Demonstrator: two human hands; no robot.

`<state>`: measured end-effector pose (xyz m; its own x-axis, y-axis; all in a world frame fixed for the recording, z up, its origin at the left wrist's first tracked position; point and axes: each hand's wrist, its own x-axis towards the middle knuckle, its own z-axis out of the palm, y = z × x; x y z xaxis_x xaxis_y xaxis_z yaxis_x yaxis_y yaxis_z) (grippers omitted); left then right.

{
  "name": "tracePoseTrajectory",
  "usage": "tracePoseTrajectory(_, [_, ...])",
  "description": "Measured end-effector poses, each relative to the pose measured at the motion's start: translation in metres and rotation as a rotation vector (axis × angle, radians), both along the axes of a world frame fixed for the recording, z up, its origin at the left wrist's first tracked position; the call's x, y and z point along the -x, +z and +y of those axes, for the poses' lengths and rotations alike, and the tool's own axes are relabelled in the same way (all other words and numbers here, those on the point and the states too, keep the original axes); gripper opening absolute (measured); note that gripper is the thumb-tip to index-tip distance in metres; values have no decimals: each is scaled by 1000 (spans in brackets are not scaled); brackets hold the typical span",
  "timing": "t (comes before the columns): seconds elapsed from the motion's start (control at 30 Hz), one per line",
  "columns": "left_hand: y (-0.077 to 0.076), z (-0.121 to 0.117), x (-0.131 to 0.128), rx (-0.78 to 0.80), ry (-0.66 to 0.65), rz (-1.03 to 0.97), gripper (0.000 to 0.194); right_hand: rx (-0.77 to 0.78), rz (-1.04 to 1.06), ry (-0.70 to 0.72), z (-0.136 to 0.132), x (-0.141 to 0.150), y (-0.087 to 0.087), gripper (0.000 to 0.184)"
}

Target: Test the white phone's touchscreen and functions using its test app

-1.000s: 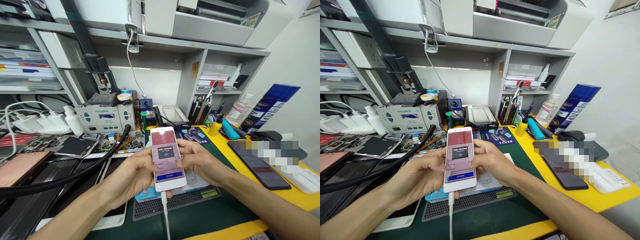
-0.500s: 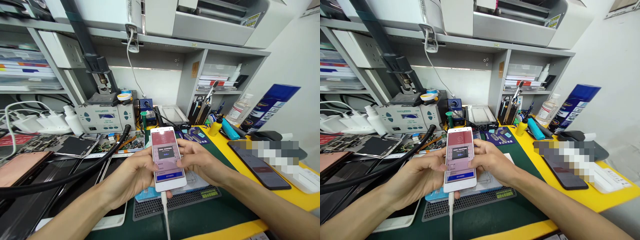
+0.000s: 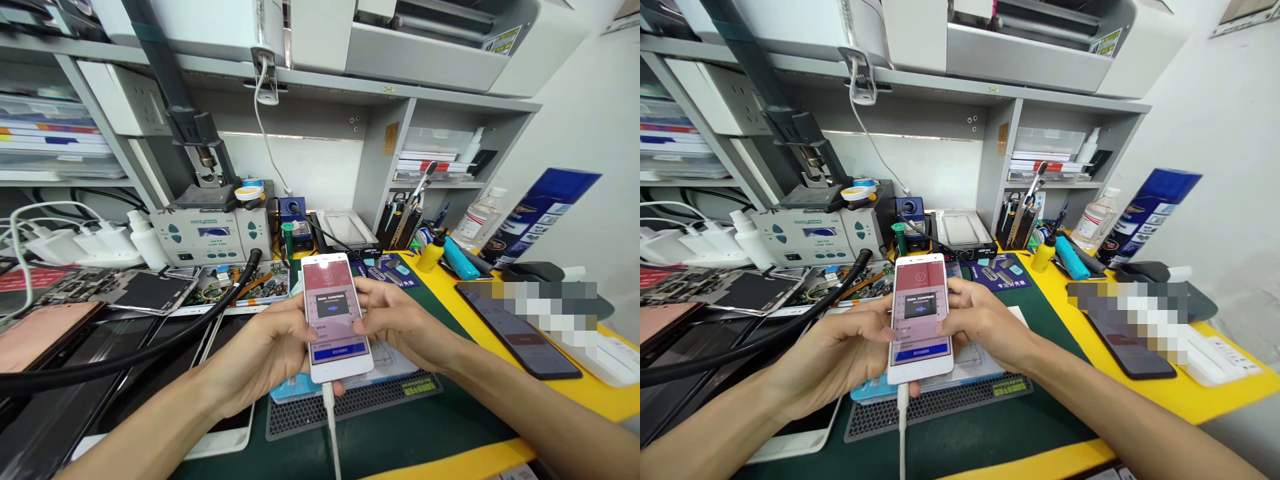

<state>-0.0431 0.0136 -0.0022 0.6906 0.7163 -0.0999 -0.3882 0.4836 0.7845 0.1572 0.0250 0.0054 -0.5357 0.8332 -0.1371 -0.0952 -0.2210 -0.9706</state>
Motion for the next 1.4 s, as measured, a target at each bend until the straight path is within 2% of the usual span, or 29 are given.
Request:
tracePoseTrajectory(0.3, [0, -1, 1, 53, 20, -13, 57, 18, -6, -13, -1, 0, -1, 61])
tracePoseTrajectory(1.4, [0, 0, 1, 46, 8, -11, 57, 12, -9, -11, 0, -1, -2, 62])
